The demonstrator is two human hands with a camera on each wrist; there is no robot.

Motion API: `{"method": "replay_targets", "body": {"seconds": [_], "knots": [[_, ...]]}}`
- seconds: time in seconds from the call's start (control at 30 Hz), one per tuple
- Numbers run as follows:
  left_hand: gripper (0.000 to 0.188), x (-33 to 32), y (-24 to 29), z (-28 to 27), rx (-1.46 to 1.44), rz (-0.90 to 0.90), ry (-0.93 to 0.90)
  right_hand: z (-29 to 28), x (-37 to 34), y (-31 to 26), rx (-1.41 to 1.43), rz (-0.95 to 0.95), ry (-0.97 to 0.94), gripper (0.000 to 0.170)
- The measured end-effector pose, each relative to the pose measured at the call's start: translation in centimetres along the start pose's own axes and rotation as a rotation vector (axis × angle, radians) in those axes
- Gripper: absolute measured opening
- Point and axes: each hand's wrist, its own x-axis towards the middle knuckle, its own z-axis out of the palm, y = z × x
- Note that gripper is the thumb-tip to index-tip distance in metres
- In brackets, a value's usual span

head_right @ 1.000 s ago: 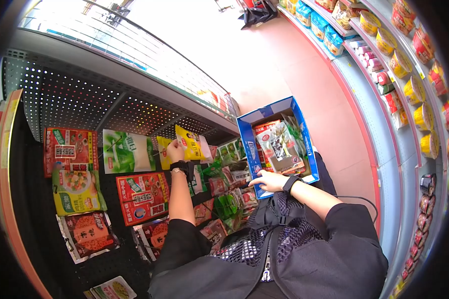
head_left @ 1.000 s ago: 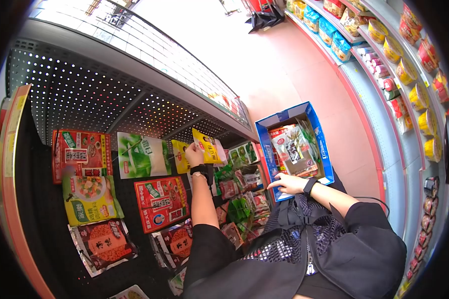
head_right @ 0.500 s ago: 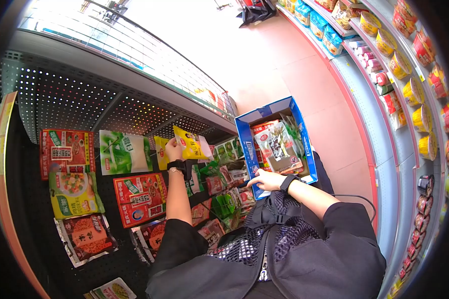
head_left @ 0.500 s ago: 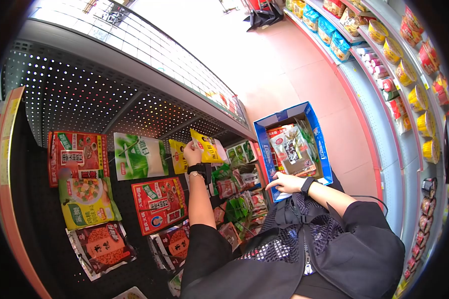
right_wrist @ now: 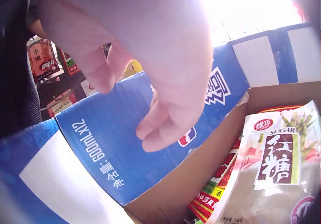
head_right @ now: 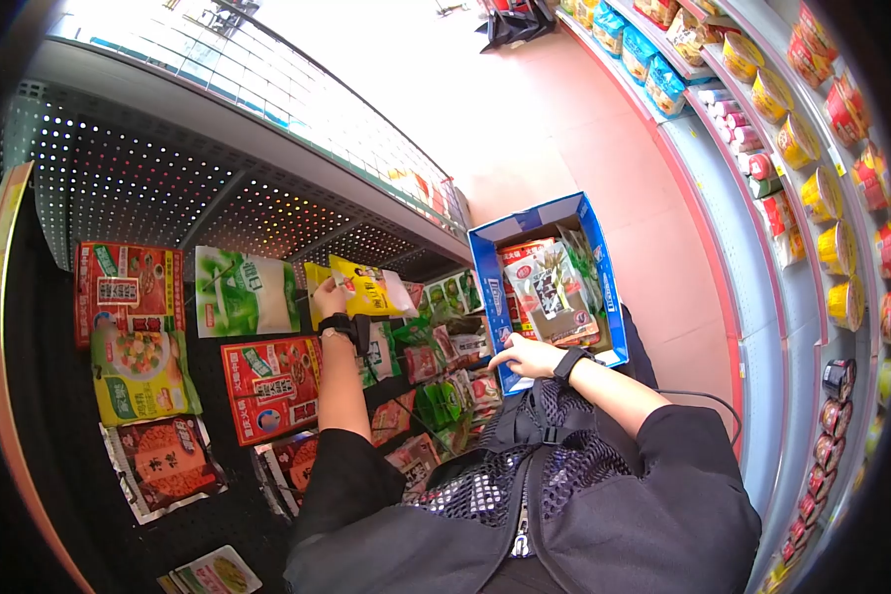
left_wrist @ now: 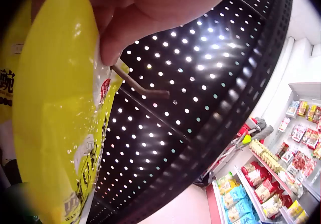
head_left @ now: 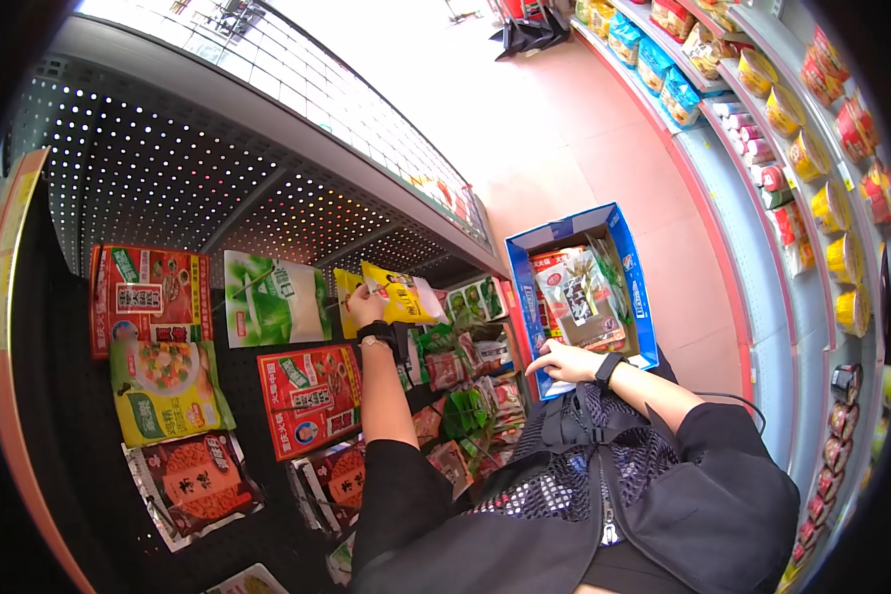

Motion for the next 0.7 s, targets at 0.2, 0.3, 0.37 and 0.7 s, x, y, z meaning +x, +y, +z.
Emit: {"method": "replay_targets", "body": {"seconds": [0.2, 0.3, 0.37, 0.7], "knots": [[0.028, 1.8, -1.2, -2.8, 0.181, 0.037, 0.369, -0.1, -0.3, -0.2, -0.007, -0.023, 0.010, 0.037], [0.032, 2.6, -2.6, -3.4, 0.160, 0.040, 0.322, -0.2, -0.7, -0.7, -0.033, -0.037, 0.019, 0.038], [0.027, 4.3, -4.2, -2.8, 0.114, -0.077, 0.316, -0.8, -1.0, -1.0, -0.021, -0.088, 0.057, 0.033], [0.052, 0.8, 2.0, -2.8, 0.643, -0.201, 0.207, -8.7, -8.8, -0.7, 0.209, 0.304, 0.748, 0.022]]}}
